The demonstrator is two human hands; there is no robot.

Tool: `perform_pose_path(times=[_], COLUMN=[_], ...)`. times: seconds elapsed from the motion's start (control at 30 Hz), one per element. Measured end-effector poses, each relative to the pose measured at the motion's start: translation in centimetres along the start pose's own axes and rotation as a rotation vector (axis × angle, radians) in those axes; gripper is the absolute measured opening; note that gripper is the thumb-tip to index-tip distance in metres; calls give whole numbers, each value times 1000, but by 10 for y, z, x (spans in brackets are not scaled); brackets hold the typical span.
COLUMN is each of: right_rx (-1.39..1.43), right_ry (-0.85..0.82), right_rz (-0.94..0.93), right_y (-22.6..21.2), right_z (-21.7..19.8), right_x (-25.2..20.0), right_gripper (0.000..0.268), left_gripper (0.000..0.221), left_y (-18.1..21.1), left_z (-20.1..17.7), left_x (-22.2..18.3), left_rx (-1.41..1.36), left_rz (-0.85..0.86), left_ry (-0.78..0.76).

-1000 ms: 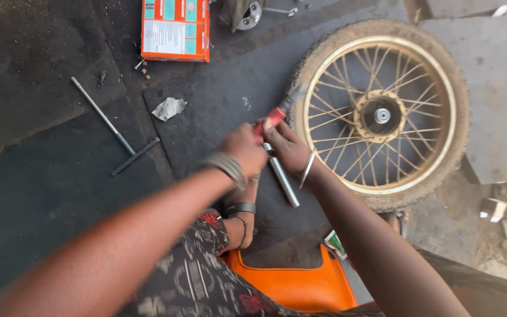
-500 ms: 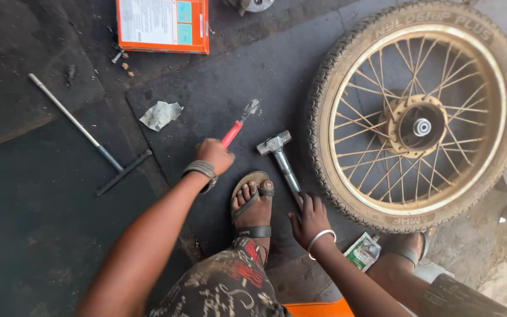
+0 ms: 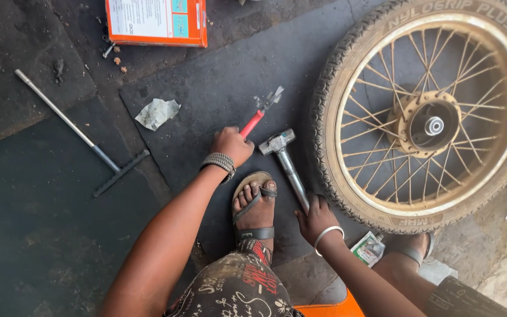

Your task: Repairing and cleaning the hub and spokes of a motorcycle wheel using various tools.

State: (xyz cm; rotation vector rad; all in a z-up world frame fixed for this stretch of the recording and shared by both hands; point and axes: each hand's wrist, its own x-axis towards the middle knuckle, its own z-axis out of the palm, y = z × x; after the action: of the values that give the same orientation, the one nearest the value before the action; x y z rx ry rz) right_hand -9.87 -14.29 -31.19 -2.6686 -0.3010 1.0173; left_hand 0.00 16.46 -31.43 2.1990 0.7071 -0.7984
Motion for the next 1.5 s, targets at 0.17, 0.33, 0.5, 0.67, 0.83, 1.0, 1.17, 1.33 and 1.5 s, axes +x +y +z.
perform_pose_path(times=[0.17,0.33,0.5,0.67,0.83,1.0,1.17,1.33,1.5], right_rx=[-102,-113,70,1101,962,894,846,837,861], right_ry=[-57,-12,97,-99,19,117,17,19,122], right_rz=[85,130,149,145,159,145,281,250,85], right_y=[-25,-37,-38,-79,-127,-127,-125,-129,-108], right_z=[-16,-4,3,-54,-102,-99,-95,-109,-77], right_x=[16,44,55,57,80,77,84,66,80], right_gripper=[75,65,37,15,25,25,14,17,13], left_gripper=[33,35,36,37,37,38,37,35,35], left_y=[16,20,17,17,13,9,9,7,6], left_z=[-32,-41,-43,-52,-59,-62,-62,-61,-62], left_x=[-7,-18,-24,-24,-14,-12,-2,-8,-9], left_rx=[41,72,73,35,110,120,128,136,147], left_rz=[-165,-192,-213,-215,-140,-122,-110,-109,-123], left_ry=[-72,-111,-144,-205,-149,-199,-182,-185,-175])
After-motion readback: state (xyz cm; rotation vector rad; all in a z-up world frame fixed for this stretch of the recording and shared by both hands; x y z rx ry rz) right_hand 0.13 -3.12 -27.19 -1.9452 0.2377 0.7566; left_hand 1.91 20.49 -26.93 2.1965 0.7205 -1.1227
